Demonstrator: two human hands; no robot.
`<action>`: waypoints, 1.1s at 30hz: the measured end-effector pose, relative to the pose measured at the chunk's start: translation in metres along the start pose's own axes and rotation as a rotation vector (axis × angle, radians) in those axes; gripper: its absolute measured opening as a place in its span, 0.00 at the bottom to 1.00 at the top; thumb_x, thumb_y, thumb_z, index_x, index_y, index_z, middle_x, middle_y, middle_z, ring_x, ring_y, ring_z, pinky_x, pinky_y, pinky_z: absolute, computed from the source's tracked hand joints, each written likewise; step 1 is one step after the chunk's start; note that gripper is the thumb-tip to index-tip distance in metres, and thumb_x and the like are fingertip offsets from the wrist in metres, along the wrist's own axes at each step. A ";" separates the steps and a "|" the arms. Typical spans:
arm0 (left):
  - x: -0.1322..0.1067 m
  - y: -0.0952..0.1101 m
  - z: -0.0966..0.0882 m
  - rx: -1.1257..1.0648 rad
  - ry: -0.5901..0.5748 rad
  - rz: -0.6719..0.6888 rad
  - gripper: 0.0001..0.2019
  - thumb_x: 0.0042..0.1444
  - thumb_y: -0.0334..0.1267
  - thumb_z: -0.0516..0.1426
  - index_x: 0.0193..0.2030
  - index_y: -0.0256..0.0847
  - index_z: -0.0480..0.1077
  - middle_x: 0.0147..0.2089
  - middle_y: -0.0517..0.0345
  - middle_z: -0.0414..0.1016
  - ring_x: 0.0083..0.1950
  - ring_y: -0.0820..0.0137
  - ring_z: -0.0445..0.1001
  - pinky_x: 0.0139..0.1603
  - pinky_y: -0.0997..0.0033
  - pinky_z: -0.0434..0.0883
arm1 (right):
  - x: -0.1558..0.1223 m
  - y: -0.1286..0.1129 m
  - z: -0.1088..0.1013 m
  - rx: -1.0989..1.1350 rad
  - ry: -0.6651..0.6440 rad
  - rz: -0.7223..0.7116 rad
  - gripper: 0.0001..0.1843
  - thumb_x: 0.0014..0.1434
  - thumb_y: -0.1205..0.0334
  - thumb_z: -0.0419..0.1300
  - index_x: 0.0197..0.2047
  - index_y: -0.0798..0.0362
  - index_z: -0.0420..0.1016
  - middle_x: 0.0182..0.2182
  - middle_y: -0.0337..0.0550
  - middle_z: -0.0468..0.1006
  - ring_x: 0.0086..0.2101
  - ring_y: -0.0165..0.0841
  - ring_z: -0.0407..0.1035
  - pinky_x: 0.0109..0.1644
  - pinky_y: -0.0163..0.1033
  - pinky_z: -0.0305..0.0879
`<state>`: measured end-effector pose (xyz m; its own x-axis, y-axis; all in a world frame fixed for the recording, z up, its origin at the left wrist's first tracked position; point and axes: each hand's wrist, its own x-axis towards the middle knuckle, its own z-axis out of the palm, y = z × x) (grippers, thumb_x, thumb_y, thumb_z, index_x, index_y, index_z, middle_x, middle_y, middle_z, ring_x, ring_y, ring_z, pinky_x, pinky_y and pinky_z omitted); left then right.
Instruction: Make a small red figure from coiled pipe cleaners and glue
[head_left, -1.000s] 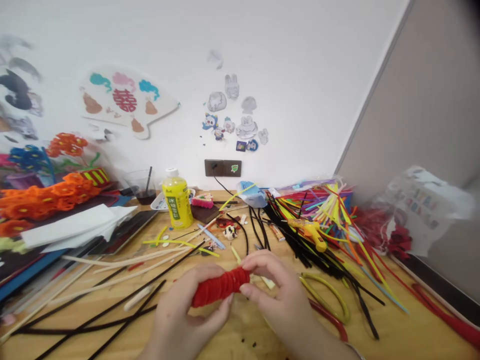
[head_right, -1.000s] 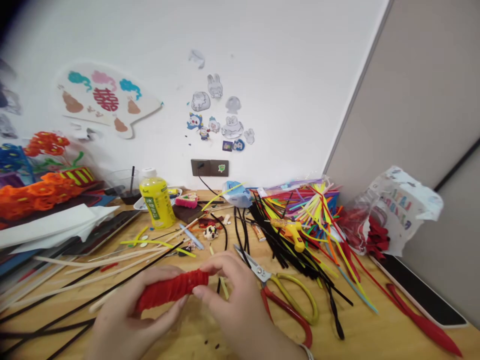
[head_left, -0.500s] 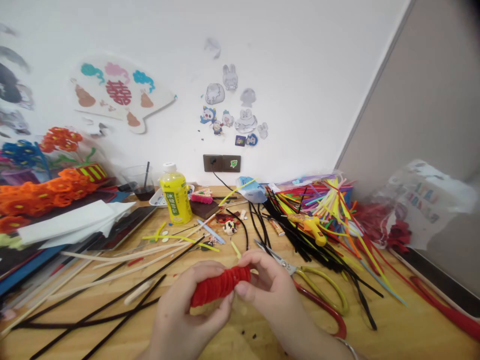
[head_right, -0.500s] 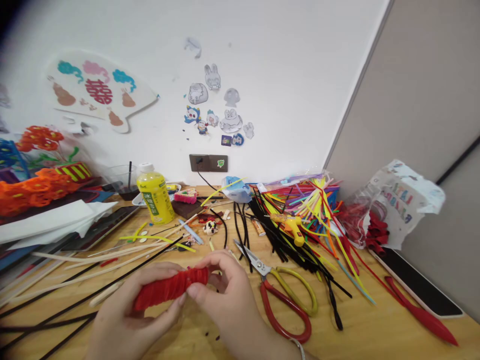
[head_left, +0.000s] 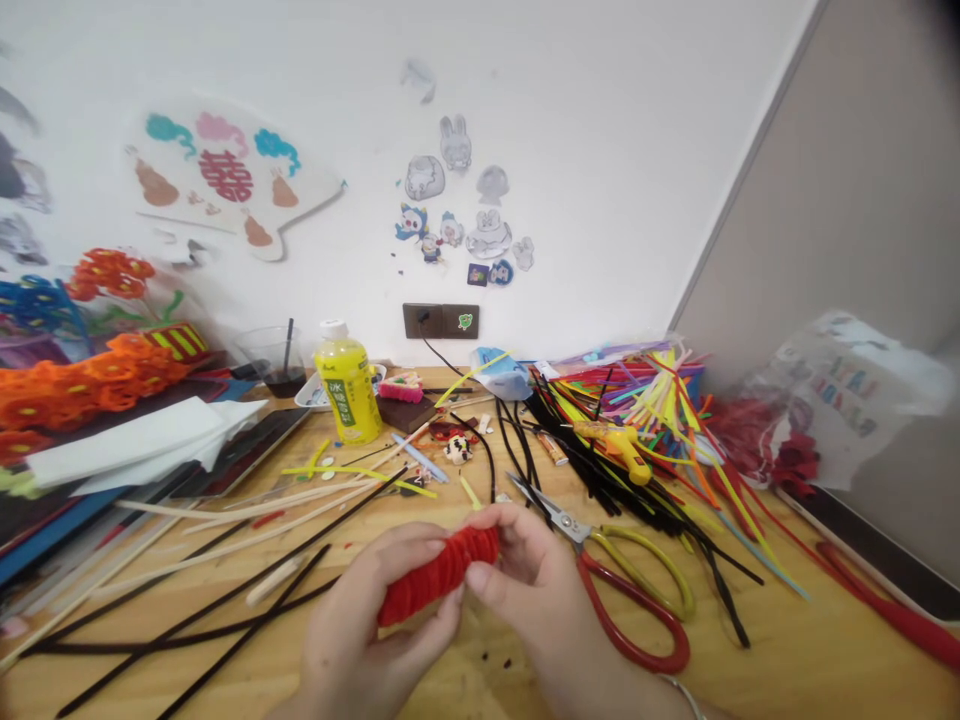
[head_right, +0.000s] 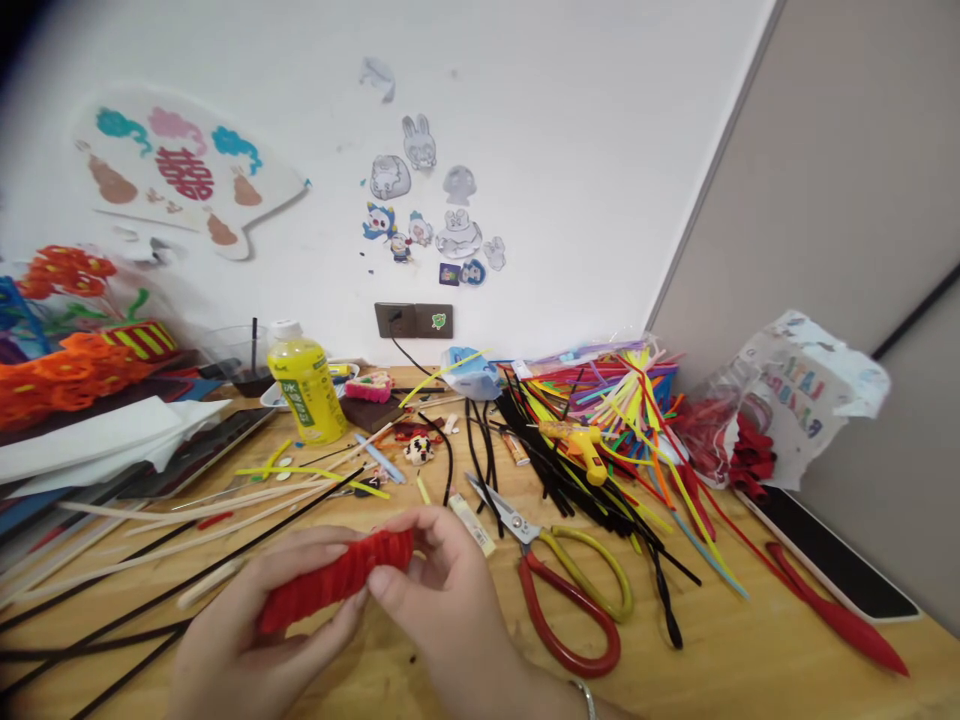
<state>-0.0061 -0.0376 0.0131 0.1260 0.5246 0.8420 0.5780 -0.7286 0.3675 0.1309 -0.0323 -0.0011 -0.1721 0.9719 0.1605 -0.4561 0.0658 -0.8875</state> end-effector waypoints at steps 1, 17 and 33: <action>0.000 0.000 0.000 -0.007 0.005 0.003 0.11 0.46 0.29 0.57 0.38 0.43 0.65 0.34 0.59 0.75 0.33 0.72 0.77 0.33 0.78 0.76 | 0.000 0.000 0.000 0.006 0.002 -0.003 0.14 0.43 0.63 0.65 0.35 0.51 0.69 0.33 0.39 0.73 0.34 0.31 0.68 0.39 0.36 0.64; -0.010 0.001 0.004 -0.075 -0.023 -0.118 0.17 0.45 0.27 0.59 0.41 0.48 0.63 0.38 0.59 0.73 0.39 0.68 0.75 0.40 0.70 0.74 | -0.003 0.003 0.004 0.012 0.051 -0.037 0.14 0.43 0.68 0.62 0.35 0.50 0.69 0.32 0.38 0.74 0.35 0.31 0.69 0.40 0.36 0.66; 0.000 0.009 0.006 -0.217 -0.098 -0.570 0.05 0.47 0.36 0.58 0.31 0.41 0.66 0.27 0.60 0.75 0.29 0.70 0.76 0.27 0.74 0.75 | -0.003 -0.001 -0.001 -0.340 0.131 -0.199 0.16 0.44 0.74 0.57 0.38 0.50 0.69 0.34 0.38 0.72 0.36 0.31 0.67 0.41 0.36 0.64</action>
<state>0.0034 -0.0416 0.0137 -0.0753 0.8884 0.4529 0.4002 -0.3891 0.8297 0.1326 -0.0350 -0.0008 0.0124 0.9519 0.3062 -0.1511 0.3045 -0.9404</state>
